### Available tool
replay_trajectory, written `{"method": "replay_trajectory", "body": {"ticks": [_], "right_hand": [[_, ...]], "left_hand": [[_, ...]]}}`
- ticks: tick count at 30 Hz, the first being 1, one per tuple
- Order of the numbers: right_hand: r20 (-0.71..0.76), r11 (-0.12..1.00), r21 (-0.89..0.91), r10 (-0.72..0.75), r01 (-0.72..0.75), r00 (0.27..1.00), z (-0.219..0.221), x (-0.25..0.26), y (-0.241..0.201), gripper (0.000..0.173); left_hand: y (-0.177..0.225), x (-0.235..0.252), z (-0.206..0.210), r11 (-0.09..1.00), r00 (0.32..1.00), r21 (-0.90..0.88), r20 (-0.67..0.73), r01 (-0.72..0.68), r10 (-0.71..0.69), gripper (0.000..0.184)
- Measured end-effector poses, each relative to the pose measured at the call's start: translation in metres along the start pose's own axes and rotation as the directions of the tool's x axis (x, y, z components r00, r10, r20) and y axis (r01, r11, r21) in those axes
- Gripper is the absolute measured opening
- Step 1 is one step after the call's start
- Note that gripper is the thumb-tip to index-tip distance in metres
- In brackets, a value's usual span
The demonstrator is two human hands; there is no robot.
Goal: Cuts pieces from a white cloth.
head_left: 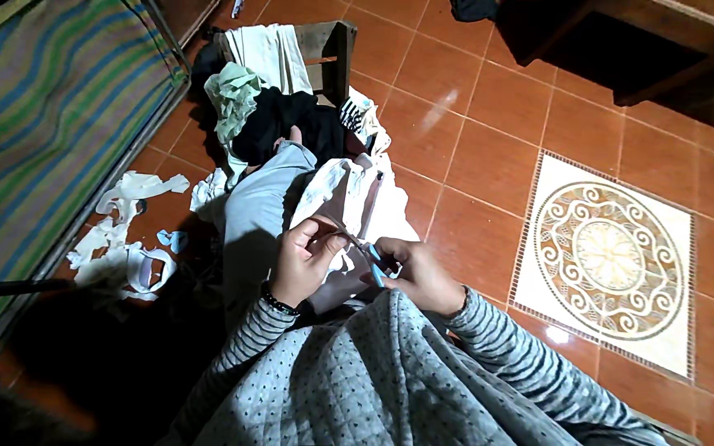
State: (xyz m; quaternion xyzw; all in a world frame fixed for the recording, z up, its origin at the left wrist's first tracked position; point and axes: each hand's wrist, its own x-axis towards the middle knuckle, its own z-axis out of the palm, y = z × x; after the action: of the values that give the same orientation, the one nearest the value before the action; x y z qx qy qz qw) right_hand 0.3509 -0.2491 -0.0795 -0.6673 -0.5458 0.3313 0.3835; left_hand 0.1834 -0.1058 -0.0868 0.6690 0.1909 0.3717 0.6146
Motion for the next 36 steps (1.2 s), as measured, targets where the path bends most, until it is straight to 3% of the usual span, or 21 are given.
{"method": "replay_trajectory", "body": {"ticks": [6,30,36], "right_hand": [[0.065,0.993,0.063,0.1,-0.104,0.993,0.002,0.004,-0.004,0.035],[0.062,0.991,0.127,0.023,-0.031,0.998,0.006,0.007,0.005,0.045],[0.059,0.975,0.216,0.038,-0.049,0.998,0.008,0.007,0.008,0.043]], "left_hand": [[0.004,0.002,0.0,0.999,1.0,0.054,-0.002,-0.005,0.006,0.006],[0.003,-0.003,0.001,0.997,1.0,0.076,0.009,0.026,-0.027,0.009],[0.004,-0.004,0.003,0.995,0.999,0.092,0.018,0.046,-0.048,0.005]]}}
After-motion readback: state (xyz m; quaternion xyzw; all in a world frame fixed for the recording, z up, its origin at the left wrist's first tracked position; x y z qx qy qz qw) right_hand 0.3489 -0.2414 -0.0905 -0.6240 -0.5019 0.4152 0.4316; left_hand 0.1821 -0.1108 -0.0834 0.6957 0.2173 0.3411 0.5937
